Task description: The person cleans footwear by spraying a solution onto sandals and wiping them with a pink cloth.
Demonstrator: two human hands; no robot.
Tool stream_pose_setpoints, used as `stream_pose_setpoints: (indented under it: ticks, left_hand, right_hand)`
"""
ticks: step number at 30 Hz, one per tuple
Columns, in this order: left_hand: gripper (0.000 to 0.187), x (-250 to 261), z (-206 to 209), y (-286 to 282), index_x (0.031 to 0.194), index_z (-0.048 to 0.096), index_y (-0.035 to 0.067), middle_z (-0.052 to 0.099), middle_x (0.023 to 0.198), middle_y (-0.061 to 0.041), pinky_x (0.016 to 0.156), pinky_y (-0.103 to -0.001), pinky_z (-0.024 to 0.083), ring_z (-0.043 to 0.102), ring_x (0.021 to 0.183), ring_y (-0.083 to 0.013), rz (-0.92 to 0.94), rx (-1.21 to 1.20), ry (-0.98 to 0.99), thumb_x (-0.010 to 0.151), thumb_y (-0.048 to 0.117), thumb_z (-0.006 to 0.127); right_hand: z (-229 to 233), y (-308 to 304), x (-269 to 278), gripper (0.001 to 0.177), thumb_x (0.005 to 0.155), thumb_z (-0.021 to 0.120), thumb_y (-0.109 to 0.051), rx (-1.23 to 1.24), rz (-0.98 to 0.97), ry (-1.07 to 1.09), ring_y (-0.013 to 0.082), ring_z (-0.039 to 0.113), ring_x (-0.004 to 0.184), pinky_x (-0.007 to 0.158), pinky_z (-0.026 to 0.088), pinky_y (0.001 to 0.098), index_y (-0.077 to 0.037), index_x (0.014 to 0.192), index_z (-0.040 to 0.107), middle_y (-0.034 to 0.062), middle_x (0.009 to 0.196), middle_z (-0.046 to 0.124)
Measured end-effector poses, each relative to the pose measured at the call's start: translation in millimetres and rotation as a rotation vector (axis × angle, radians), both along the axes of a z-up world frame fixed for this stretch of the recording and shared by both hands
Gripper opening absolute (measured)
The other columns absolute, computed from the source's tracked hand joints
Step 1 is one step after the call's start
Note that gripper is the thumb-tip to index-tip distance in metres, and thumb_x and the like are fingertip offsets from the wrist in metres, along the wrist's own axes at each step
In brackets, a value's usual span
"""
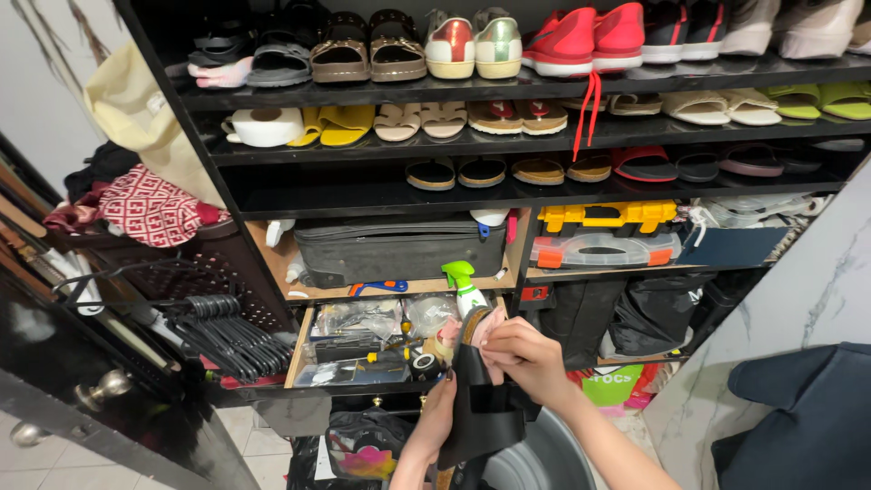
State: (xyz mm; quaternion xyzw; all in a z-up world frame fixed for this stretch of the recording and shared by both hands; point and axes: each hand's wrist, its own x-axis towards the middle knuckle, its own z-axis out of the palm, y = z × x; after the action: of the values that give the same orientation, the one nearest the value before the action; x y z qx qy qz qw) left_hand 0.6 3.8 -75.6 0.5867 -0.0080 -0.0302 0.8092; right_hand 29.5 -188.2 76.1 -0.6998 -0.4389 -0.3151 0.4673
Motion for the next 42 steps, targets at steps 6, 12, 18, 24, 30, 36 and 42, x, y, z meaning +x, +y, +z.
stream_pose_setpoints:
  ticks: [6, 12, 18, 24, 30, 36, 42]
  left_hand:
    - [0.053, -3.9, 11.4, -3.3, 0.150, 0.053, 0.001, 0.068, 0.116, -0.011, 0.093, -0.024, 0.046, 0.055, 0.104, -0.0096, 0.088, 0.263, -0.173, 0.106, 0.030, 0.051]
    - [0.053, -1.1, 1.3, 10.4, 0.149, 0.050, -0.001, 0.070, 0.131, -0.010, 0.103, -0.026, 0.045, 0.059, 0.120, -0.0119, 0.179, 0.278, -0.435, 0.104, 0.027, 0.049]
    - [0.071, -4.2, 43.5, 16.4, 0.140, 0.057, 0.005, 0.068, 0.126, -0.013, 0.093, -0.038, 0.054, 0.067, 0.108, -0.0228, 0.099, -0.441, 0.115, 0.100, 0.059, 0.033]
    - [0.084, -12.9, 90.9, 15.8, 0.145, 0.052, 0.010, 0.066, 0.131, -0.010, 0.096, -0.039, 0.055, 0.067, 0.112, -0.0237, 0.086, -0.742, 0.063, 0.094, 0.073, 0.031]
    - [0.084, -12.2, 82.7, 16.2, 0.145, 0.050, 0.009, 0.064, 0.130, -0.011, 0.096, -0.041, 0.055, 0.065, 0.112, -0.0252, 0.043, -0.832, -0.124, 0.096, 0.075, 0.033]
    - [0.089, -7.6, 61.9, 4.8, 0.150, 0.042, 0.010, 0.056, 0.143, -0.012, 0.106, -0.044, 0.047, 0.058, 0.125, -0.0284, 0.244, -0.904, -0.254, 0.092, 0.076, 0.032]
    - [0.089, 19.6, 2.6, -2.1, 0.155, 0.036, 0.012, 0.045, 0.155, -0.007, 0.116, -0.043, 0.035, 0.046, 0.139, -0.0269, 0.556, -0.865, -0.338, 0.093, 0.075, 0.027]
  right_hand:
    - [-22.0, 22.9, 10.9, 0.018, 0.076, 0.076, 0.005, 0.359, -0.282, 0.124, 0.0159, 0.067, 0.082, 0.074, 0.055, 0.0280, 0.000, 0.087, 0.064, 0.0073, 0.091, 0.069]
    - [-28.3, 10.7, 40.2, 0.017, 0.074, 0.079, -0.003, 0.246, -0.289, 0.804, 0.0209, 0.067, 0.075, 0.068, 0.057, 0.0337, 0.002, 0.084, 0.066, 0.0133, 0.082, 0.072]
    - [6.6, -42.5, 38.4, 0.029, 0.088, 0.063, -0.024, 0.790, 0.257, 1.060, 0.0236, 0.067, 0.099, 0.084, 0.056, 0.0382, -0.004, 0.109, 0.070, 0.0119, 0.109, 0.069]
    - [32.3, -42.5, -14.5, 0.032, 0.100, 0.065, -0.029, 0.262, 0.070, 0.118, 0.0261, 0.061, 0.118, 0.093, 0.053, 0.0361, -0.001, 0.116, 0.068, 0.0145, 0.122, 0.064]
    - [-33.2, -46.6, -22.0, 0.034, 0.101, 0.052, -0.031, 0.275, 0.114, 0.119, 0.0198, 0.064, 0.091, 0.092, 0.051, 0.0338, -0.001, 0.113, 0.065, 0.0090, 0.108, 0.068]
    - [-175.9, -38.2, -30.7, 0.041, 0.098, 0.053, -0.036, 0.075, 0.038, 0.669, 0.0214, 0.066, 0.095, 0.091, 0.054, 0.0364, -0.001, 0.120, 0.061, 0.0102, 0.110, 0.070]
    - [-207.2, -11.9, -25.3, 0.050, 0.095, 0.054, -0.041, 0.272, 0.616, 1.645, 0.0231, 0.069, 0.099, 0.089, 0.056, 0.0391, -0.002, 0.126, 0.058, 0.0115, 0.113, 0.071]
